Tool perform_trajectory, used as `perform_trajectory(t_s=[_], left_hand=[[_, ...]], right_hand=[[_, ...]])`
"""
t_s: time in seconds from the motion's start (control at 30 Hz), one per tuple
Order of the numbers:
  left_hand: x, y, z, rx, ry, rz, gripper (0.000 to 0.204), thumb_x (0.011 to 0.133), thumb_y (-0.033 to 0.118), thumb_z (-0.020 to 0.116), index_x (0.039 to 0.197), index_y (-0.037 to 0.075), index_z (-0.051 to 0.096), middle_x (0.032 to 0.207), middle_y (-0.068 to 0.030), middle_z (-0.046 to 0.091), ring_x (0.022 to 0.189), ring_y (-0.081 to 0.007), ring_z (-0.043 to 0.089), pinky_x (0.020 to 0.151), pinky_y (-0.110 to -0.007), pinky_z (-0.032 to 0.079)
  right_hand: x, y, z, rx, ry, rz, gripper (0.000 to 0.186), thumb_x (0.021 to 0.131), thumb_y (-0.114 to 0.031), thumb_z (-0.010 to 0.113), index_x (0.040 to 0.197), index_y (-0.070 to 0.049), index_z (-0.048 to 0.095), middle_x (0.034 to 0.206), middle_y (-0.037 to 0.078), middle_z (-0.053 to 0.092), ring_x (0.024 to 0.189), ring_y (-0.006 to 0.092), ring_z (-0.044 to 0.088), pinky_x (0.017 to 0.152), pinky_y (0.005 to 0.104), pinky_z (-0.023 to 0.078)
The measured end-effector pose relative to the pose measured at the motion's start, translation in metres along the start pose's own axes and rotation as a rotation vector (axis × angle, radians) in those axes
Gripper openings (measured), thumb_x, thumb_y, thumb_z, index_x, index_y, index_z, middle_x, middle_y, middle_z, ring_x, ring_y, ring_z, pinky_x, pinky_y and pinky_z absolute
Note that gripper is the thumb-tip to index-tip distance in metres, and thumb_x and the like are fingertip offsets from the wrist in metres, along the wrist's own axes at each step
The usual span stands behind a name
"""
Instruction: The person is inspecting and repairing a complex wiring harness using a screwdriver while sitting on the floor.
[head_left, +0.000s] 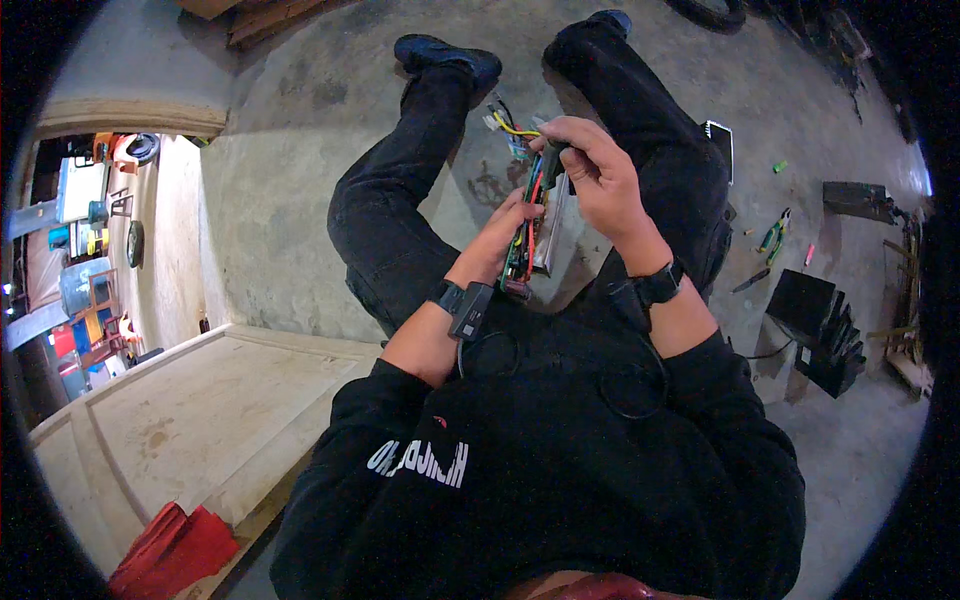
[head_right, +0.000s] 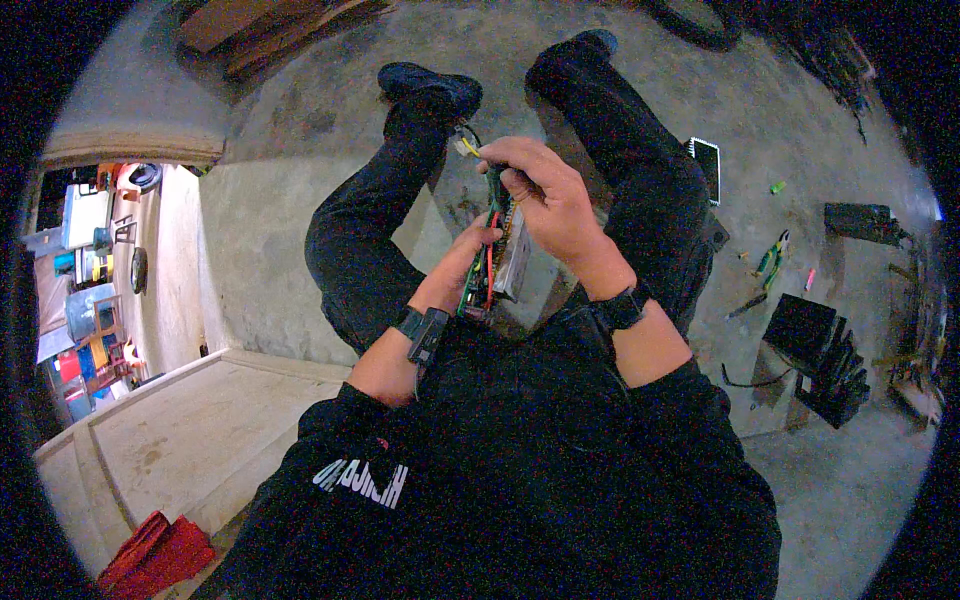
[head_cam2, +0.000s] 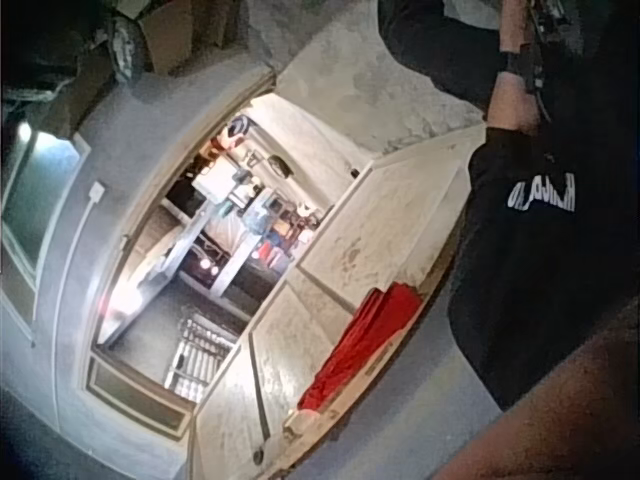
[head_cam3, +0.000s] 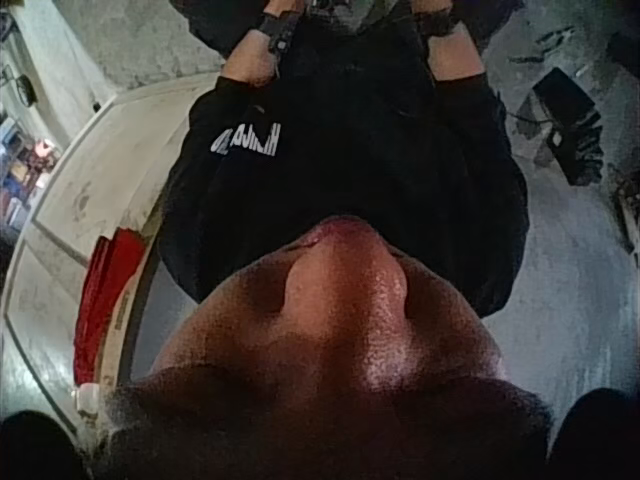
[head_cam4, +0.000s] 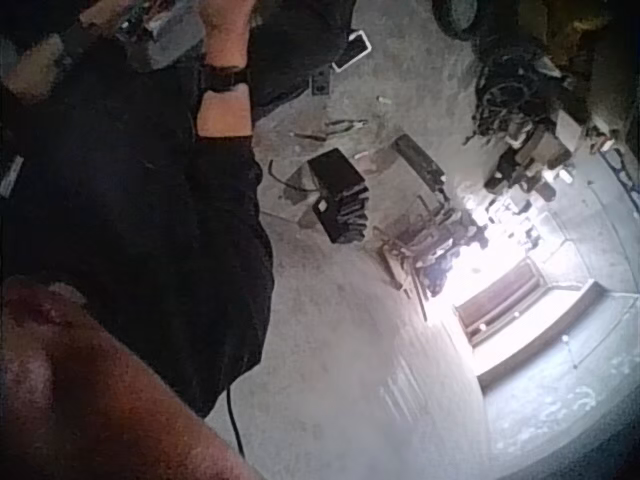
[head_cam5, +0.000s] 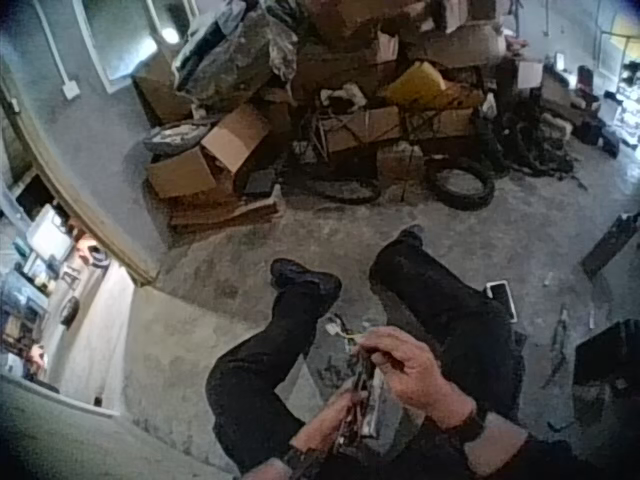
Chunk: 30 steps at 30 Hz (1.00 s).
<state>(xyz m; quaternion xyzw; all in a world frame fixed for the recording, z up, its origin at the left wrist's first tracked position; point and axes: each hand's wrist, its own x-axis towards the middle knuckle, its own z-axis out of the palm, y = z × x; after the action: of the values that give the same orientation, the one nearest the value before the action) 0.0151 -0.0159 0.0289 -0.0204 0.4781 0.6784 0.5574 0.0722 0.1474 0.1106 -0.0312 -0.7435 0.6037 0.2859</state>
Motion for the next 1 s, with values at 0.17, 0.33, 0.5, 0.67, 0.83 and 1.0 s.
perform_trajectory(t_s=[0.17, 0.33, 0.5, 0.67, 0.83, 1.0], left_hand=[[0.002, -0.002, -0.002, -0.025, 0.013, -0.026, 0.04, 0.09, 0.019, 0.056, 0.129, 0.011, 0.052, 0.097, -0.0006, 0.059, 0.083, -0.0097, 0.059, 0.072, -0.025, 0.051], [-0.015, 0.02, 0.02, -0.043, 0.067, -0.105, 0.038, 0.092, 0.019, 0.051, 0.129, 0.01, 0.052, 0.098, -0.0025, 0.062, 0.083, -0.0123, 0.063, 0.072, -0.028, 0.053], [-0.004, 0.009, 0.005, -0.088, 0.068, -0.133, 0.036, 0.092, 0.019, 0.05, 0.127, 0.01, 0.053, 0.097, -0.0035, 0.064, 0.08, -0.0137, 0.064, 0.07, -0.028, 0.054], [-0.008, 0.017, 0.011, -0.043, 0.071, -0.181, 0.035, 0.092, 0.021, 0.051, 0.124, 0.009, 0.054, 0.091, -0.0025, 0.063, 0.078, -0.0133, 0.064, 0.068, -0.029, 0.053], [-0.01, 0.015, 0.008, -0.031, 0.088, -0.161, 0.034, 0.091, 0.023, 0.052, 0.121, 0.008, 0.055, 0.09, -0.0024, 0.063, 0.077, -0.0137, 0.064, 0.069, -0.029, 0.053], [-0.023, 0.028, 0.025, 0.012, 0.064, -0.134, 0.031, 0.091, 0.022, 0.052, 0.119, 0.009, 0.055, 0.089, -0.0024, 0.062, 0.078, -0.0133, 0.064, 0.069, -0.029, 0.053]], right_hand=[[-0.004, 0.001, 0.0, -0.143, 0.048, -0.086, 0.029, 0.081, -0.001, 0.07, 0.109, -0.007, 0.069, 0.111, 0.01, 0.065, 0.106, 0.0261, 0.062, 0.094, 0.035, 0.048], [-0.001, -0.002, -0.004, 0.052, -0.025, 0.125, 0.033, 0.076, -0.004, 0.075, 0.108, -0.009, 0.07, 0.114, 0.01, 0.063, 0.11, 0.026, 0.06, 0.095, 0.0348, 0.048], [-0.006, 0.0, -0.003, -0.256, -0.031, -0.021, 0.029, 0.089, 0.005, 0.062, 0.117, -0.002, 0.064, 0.123, 0.01, 0.057, 0.111, 0.0183, 0.059, 0.095, 0.0291, 0.046], [-0.005, 0.012, -0.005, -0.075, -0.004, 0.015, 0.03, 0.086, -0.003, 0.07, 0.116, -0.003, 0.064, 0.119, 0.007, 0.055, 0.105, 0.0166, 0.059, 0.091, 0.0274, 0.046], [-0.002, 0.0, -0.002, -0.248, -0.011, 0.012, 0.031, 0.088, -0.005, 0.069, 0.119, -0.004, 0.063, 0.122, 0.006, 0.055, 0.101, 0.0147, 0.058, 0.088, 0.0249, 0.046], [-0.005, 0.012, -0.003, 0.049, 0.047, 0.197, 0.035, 0.087, -0.01, 0.072, 0.121, -0.006, 0.063, 0.126, 0.003, 0.052, 0.094, 0.0115, 0.054, 0.082, 0.0232, 0.044]])
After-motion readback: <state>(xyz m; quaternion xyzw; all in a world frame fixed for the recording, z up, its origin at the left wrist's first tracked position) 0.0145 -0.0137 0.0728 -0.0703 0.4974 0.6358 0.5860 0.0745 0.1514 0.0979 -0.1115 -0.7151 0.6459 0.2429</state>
